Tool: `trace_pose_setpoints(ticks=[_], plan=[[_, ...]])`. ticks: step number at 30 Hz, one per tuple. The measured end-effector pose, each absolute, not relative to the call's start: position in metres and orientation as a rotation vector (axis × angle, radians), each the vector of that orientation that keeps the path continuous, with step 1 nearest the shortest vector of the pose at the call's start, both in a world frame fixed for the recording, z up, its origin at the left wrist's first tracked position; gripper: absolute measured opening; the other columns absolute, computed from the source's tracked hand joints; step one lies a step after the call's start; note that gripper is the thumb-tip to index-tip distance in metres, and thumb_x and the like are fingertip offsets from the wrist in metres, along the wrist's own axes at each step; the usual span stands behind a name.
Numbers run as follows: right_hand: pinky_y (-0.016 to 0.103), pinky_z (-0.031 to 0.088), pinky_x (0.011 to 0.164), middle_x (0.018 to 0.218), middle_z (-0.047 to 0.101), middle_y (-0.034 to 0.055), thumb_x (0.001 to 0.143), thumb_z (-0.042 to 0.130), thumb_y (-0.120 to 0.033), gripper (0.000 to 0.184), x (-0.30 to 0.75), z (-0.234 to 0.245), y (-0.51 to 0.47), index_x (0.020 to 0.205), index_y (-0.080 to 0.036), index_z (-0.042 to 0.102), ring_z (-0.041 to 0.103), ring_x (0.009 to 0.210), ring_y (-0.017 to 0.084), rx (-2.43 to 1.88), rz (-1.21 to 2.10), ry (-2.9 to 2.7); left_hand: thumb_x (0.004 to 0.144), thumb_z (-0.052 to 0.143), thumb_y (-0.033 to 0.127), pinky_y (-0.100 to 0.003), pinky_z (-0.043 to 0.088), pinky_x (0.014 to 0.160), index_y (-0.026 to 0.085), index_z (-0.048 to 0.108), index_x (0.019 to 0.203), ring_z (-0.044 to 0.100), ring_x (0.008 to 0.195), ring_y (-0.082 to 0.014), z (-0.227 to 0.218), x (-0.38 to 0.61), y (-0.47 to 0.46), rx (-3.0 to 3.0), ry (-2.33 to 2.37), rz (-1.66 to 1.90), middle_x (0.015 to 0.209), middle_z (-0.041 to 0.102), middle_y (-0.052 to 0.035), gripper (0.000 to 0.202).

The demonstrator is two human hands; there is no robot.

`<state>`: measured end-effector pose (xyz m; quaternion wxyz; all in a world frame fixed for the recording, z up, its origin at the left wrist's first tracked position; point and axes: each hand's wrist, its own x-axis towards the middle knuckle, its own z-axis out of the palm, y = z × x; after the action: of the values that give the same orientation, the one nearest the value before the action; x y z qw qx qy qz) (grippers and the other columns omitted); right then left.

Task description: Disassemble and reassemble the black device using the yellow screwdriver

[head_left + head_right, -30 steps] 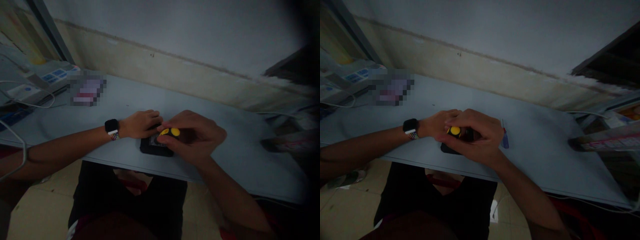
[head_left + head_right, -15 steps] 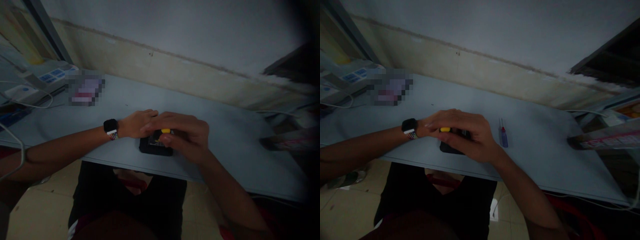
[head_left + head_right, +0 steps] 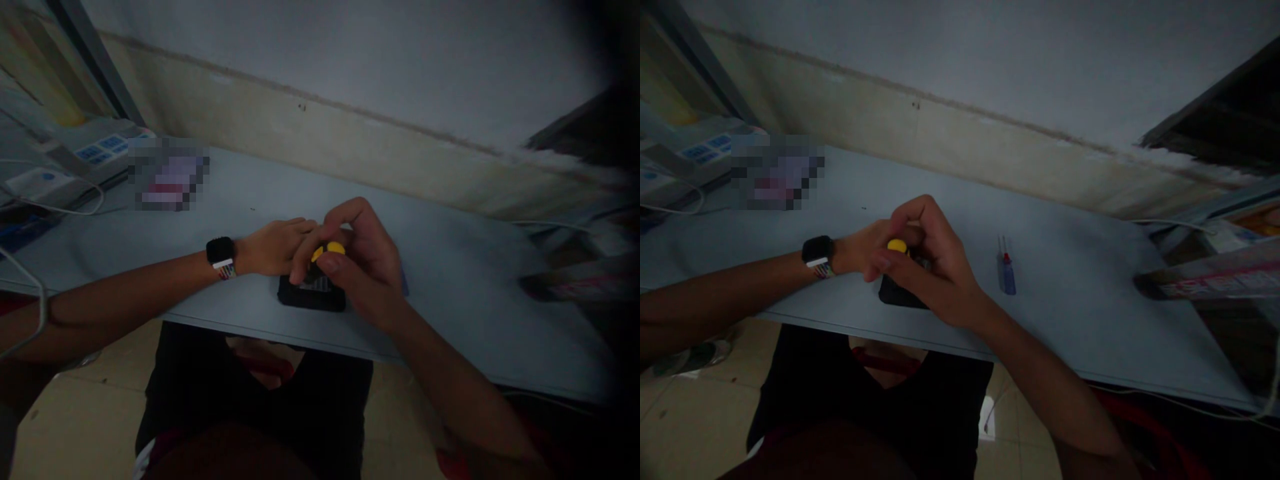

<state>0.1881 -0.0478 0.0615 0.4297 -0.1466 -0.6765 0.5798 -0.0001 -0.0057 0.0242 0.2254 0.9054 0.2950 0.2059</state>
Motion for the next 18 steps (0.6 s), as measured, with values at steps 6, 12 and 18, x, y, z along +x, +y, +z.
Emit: trace_pose_setpoints(ticks=[6,12,18], plan=[[0.035,0.067,0.071,0.092,0.078,0.0039,0.094,0.082,-0.032,0.019,0.191,0.059,-0.038,0.109,-0.024,0.074,0.080,0.092,0.024,-0.359,1.201,-1.712,0.096,0.060,0.019,-0.029,0.058,0.084,0.016,0.064,0.111,0.069,0.098,-0.0206,0.027,0.001,-0.011,2.515,0.847,0.609,0.098,0.072,-0.0048,0.016],[0.029,0.064,0.071,0.112,0.085,0.0087,0.100,0.076,-0.028,0.015,0.191,0.065,-0.036,0.111,-0.023,0.083,0.080,0.093,0.020,-0.249,1.138,-1.817,0.098,0.058,0.018,-0.028,0.058,0.082,0.016,0.067,0.105,0.070,0.095,-0.0192,0.027,0.001,-0.010,2.515,0.827,0.593,0.100,0.074,-0.0065,0.012],[0.028,0.057,0.062,0.108,0.082,0.0100,0.107,0.062,-0.029,0.024,0.195,0.066,-0.036,0.117,-0.020,0.082,0.071,0.076,0.016,-0.223,1.259,-1.798,0.098,0.060,0.026,-0.034,0.059,0.086,0.017,0.070,0.115,0.071,0.102,-0.0236,0.018,0.001,-0.005,2.574,0.850,0.619,0.113,0.075,-0.0093,0.021]])
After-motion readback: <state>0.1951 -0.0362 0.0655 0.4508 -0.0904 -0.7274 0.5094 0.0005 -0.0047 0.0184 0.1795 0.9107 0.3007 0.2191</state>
